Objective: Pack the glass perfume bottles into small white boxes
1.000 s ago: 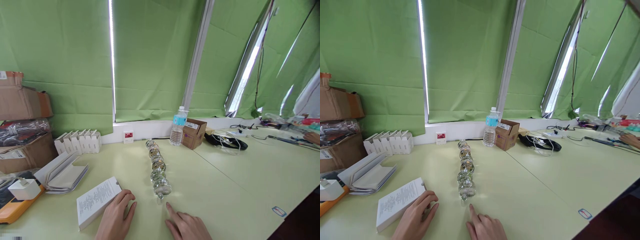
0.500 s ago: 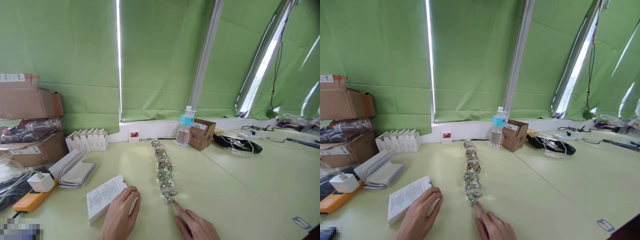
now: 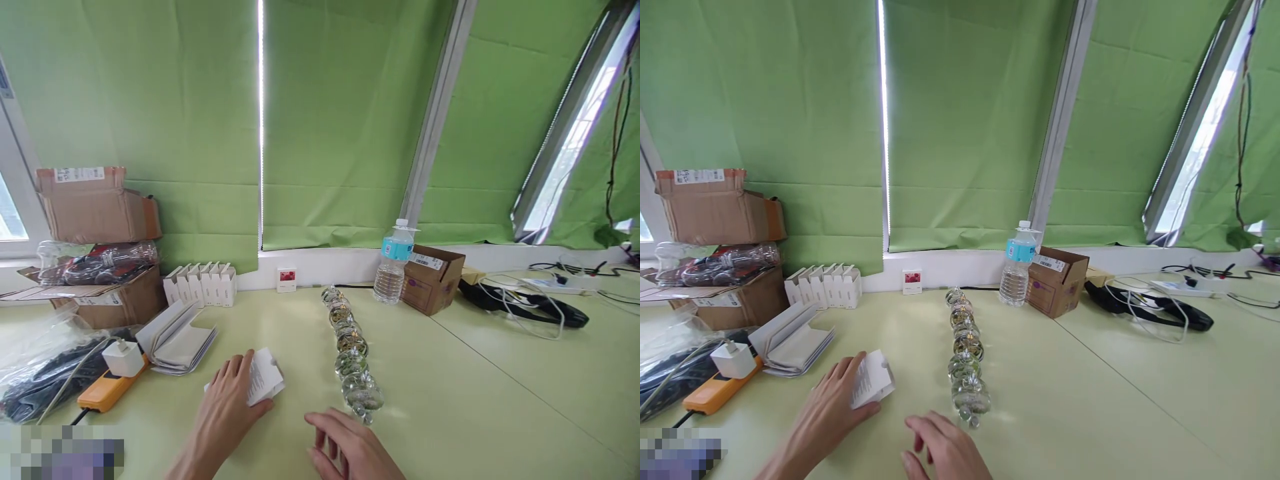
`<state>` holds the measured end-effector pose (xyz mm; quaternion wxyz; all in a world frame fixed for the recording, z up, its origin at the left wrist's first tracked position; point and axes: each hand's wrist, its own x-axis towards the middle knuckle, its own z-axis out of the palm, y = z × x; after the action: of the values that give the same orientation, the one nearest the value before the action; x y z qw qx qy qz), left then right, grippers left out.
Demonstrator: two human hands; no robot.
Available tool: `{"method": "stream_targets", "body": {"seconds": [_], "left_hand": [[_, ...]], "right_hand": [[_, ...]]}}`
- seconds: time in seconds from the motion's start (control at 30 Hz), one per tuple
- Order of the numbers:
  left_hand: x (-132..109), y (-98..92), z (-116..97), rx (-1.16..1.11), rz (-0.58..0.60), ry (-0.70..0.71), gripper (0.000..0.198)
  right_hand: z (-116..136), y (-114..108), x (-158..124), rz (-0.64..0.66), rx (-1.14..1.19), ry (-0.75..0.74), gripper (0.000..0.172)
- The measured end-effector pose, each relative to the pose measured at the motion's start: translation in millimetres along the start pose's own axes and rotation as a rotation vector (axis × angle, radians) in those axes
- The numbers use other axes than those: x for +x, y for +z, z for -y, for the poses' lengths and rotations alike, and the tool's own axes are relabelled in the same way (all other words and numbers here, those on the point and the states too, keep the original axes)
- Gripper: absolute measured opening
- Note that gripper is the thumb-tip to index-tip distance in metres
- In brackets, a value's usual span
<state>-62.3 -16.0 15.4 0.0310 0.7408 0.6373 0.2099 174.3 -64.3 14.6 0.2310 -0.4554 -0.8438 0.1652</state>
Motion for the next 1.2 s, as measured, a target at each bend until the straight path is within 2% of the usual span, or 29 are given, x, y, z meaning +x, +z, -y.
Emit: {"method": "stream_targets", "body": {"seconds": [0.03, 0.1, 0.23, 0.3, 0.37, 0.43, 0.5, 0.63, 0.67, 0.73, 0.83, 1.03, 1.07, 1.2], "left_hand": [[0.3, -0.5, -2.6, -0.006, -0.047, 0.021, 0.067], [0.3, 0.4, -6.9, -0.001, -0.148, 0.098, 0.071], [-1.1, 7.6, -9.2, 0.066, -0.314, 0.275, 0.066], [-1.8, 11.5, -9.3, 0.094, -0.341, 0.337, 0.07], [-2.3, 13.3, -10.6, 0.098, -0.322, 0.39, 0.073], [-2.7, 12.2, -13.0, 0.081, -0.301, 0.373, 0.073], [-2.9, 8.9, -15.0, 0.053, -0.297, 0.29, 0.072], [-2.7, 6.3, -13.0, 0.028, -0.259, 0.16, 0.072], [-2.3, 7.5, -11.5, 0.026, -0.249, 0.128, 0.075], [-1.5, 10.3, -9.3, 0.002, -0.239, 0.059, 0.091], [-2.0, 10.3, -12.0, -0.085, -0.274, 0.048, 0.112], [-11.2, 0.5, -28.5, -0.16, -0.261, 0.3, 0.125], [-12.4, -0.2, -28.9, -0.156, -0.265, 0.344, 0.118], [-14.8, -6.3, -25.8, -0.202, -0.299, 0.457, 0.068]], "right_hand": [[10.8, -6.6, 11.6, 0.023, 0.032, 0.041, 0.029], [26.0, -17.2, 32.0, -0.045, 0.054, 0.149, 0.033], [31.1, -16.4, 58.8, -0.132, 0.064, 0.224, 0.02], [26.2, -8.0, 65.1, -0.133, 0.116, 0.211, 0.021], [20.7, -2.4, 67.2, -0.122, 0.229, 0.19, 0.028], [16.3, -5.6, 65.8, -0.16, 0.354, 0.17, 0.034], [13.4, -18.6, 61.8, -0.304, 0.423, 0.168, 0.035], [7.5, -53.0, 51.0, -0.71, 0.436, 0.193, 0.033], [5.6, -58.7, 48.8, -0.793, 0.445, 0.201, 0.032], [2.6, -64.1, 45.8, -0.872, 0.486, 0.213, 0.032], [4.0, -59.4, 44.3, -0.777, 0.582, 0.227, 0.034], [26.9, -39.8, 44.0, -0.54, 0.82, 0.27, 0.037], [28.6, -38.3, 44.1, -0.51, 0.873, 0.27, 0.038], [22.5, -38.2, 45.1, -0.423, 1.048, 0.272, 0.037]]}}
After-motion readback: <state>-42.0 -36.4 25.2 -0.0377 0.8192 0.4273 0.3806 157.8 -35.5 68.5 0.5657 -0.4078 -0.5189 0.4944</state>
